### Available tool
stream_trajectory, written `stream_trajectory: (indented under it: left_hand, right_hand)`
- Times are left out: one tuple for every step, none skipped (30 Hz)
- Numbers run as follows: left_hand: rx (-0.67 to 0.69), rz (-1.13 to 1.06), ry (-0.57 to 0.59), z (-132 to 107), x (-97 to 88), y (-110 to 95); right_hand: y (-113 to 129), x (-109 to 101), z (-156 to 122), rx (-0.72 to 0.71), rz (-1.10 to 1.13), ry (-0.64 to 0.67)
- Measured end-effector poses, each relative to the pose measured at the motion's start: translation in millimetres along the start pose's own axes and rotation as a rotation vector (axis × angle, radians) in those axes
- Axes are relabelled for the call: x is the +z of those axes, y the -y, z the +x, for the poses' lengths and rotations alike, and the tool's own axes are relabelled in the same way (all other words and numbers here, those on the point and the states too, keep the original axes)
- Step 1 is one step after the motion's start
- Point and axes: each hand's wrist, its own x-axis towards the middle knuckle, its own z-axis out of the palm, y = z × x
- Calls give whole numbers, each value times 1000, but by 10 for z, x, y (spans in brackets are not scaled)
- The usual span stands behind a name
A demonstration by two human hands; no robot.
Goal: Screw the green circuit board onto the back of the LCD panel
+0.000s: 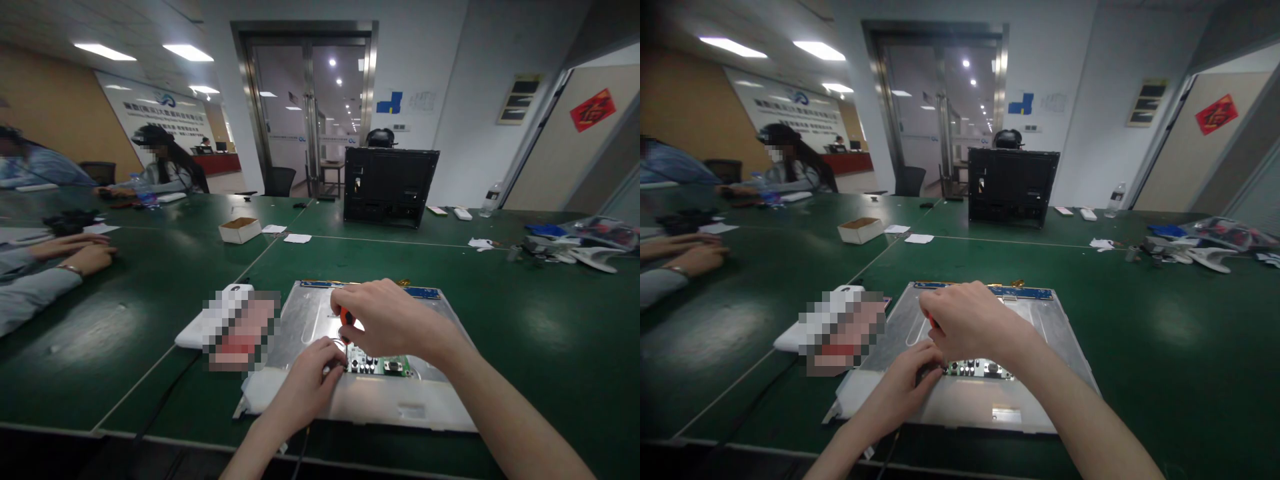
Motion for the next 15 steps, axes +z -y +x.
stream_trajectory:
  left_hand:
    - [0, 1, -2, 1, 1, -2]
    - [1, 3, -5, 2, 4, -2]
    - [0, 4, -8, 3, 7, -1]
    - [-2, 7, -10, 3, 11, 2]
    - [-4, 9, -10, 3, 14, 5]
    - [-5, 12, -10, 2, 16, 8]
    - [-5, 13, -10, 1, 18, 10]
    - [-4, 14, -10, 1, 18, 12]
    - [-3, 14, -8, 0, 17, 12]
    - [-3, 12, -8, -1, 16, 12]
    - [-5, 9, -8, -2, 14, 11]
    - [-7, 6, -8, -3, 13, 11]
    - [-8, 3, -6, -4, 12, 10]
    - [-9, 0, -7, -5, 12, 10]
    - [-9, -3, -8, -6, 12, 10]
  right_hand:
    - [3, 7, 6, -4, -13, -10]
    - [6, 14, 12, -5, -28, -21]
    - [8, 20, 16, -4, -44, -29]
    - [9, 25, 19, -2, -56, -34]
    - [9, 29, 21, 2, -66, -36]
    - [7, 33, 22, 8, -74, -38]
    - [5, 37, 23, 13, -81, -39]
    - [3, 40, 24, 21, -88, -41]
    - [0, 43, 26, 29, -95, -39]
    - [-2, 46, 28, 38, -103, -36]
    - [-4, 47, 30, 46, -108, -30]
    - [-5, 47, 32, 53, -110, -21]
    - [-5, 45, 33, 58, -110, -13]
    - [-5, 41, 34, 62, -108, -8]
    - [-3, 35, 34, 64, -104, -4]
